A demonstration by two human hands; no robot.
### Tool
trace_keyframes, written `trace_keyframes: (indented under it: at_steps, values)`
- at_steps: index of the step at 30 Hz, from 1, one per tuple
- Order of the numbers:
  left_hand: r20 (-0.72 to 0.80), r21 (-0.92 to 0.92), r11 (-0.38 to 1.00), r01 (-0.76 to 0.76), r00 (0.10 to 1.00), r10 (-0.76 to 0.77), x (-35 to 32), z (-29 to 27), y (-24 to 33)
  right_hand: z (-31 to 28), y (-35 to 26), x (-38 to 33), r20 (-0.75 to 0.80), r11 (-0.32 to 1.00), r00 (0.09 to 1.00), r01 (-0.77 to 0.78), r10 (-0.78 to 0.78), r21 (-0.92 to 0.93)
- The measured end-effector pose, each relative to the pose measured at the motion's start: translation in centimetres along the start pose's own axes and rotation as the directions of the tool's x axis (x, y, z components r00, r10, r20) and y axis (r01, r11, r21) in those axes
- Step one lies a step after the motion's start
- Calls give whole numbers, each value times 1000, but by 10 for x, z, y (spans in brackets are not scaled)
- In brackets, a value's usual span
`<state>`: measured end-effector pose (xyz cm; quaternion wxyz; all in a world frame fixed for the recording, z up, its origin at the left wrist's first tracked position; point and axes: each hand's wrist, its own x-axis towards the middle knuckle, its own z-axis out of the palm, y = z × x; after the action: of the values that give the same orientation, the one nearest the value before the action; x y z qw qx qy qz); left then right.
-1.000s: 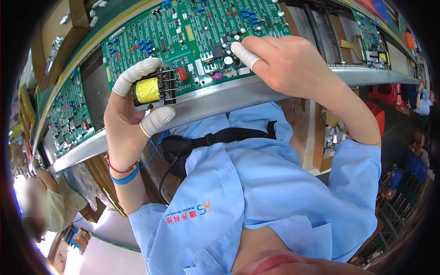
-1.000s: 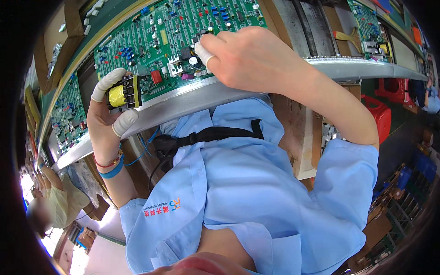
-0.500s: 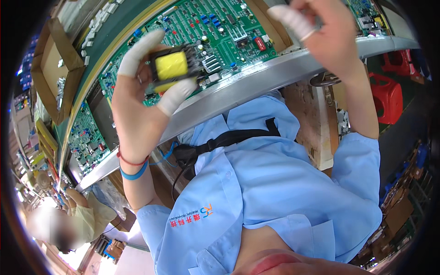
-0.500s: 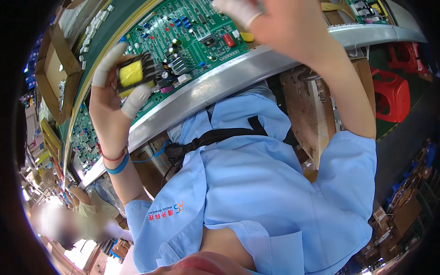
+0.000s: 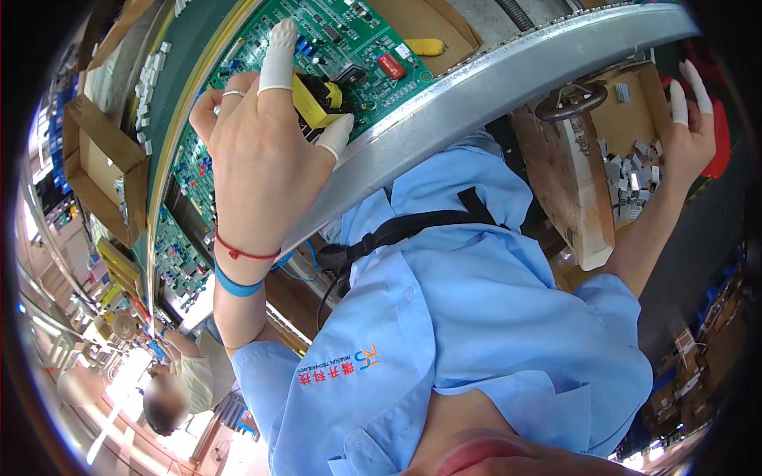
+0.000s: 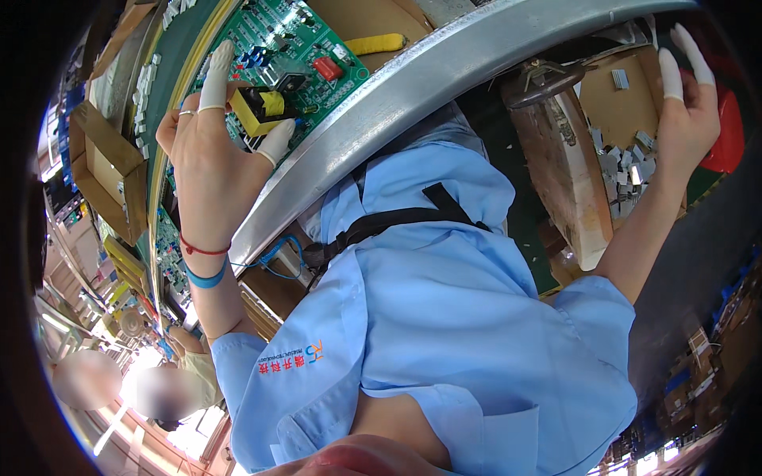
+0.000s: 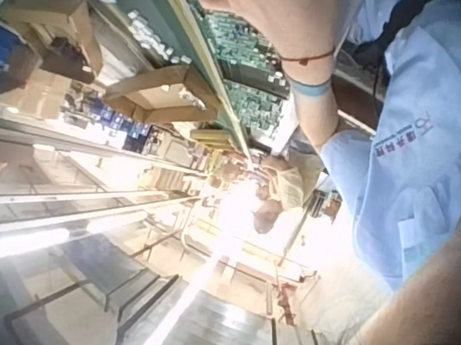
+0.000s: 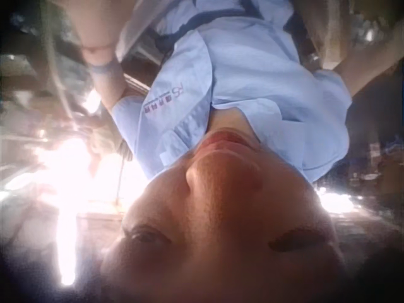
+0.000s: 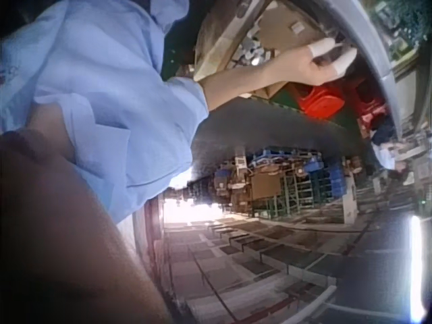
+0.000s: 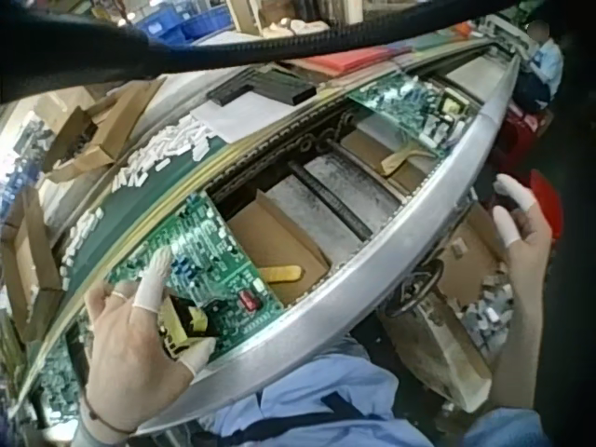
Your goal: Insert and secure electronic components onto printed circuit boards on an assembly line.
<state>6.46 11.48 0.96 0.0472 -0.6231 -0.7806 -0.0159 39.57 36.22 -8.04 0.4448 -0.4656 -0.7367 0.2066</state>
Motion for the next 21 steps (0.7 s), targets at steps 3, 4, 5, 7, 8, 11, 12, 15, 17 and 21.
trace_keyframes:
  at_steps: [3,4,5,7,8,11,12,15,17,21]
  values:
    - [-20,56,998,-28,999,29,-1,0,3,-13,19,-12,26,994,995,-96,98,-58]
    - [-19,57,998,-32,999,33,-1,-1,5,-16,22,-16,50,980,987,-147,154,-132]
    - [-7,89,996,-25,1000,26,-1,-2,7,-15,23,-18,47,980,987,-149,156,-131]
    - [3,121,992,-23,1000,23,0,-3,8,-12,24,-23,33,984,998,-42,49,-174]
    - [28,115,993,-40,999,37,2,-3,6,-10,24,-25,28,983,998,-46,52,-178]
    - [41,100,991,-90,995,87,2,-3,-1,-3,26,-25,57,968,998,50,-37,-247]
    - [33,97,988,-121,992,118,2,-2,-3,-3,26,-24,54,966,998,50,-38,-255]
    - [76,92,991,-96,993,89,6,-6,0,-2,23,-24,85,952,996,22,4,-305]
    - [101,99,992,-73,993,63,9,-9,-2,-2,27,-25,71,955,997,22,-1,-295]
    - [171,22,992,-122,978,117,18,-6,-19,-3,40,-28,63,957,998,28,-10,-289]
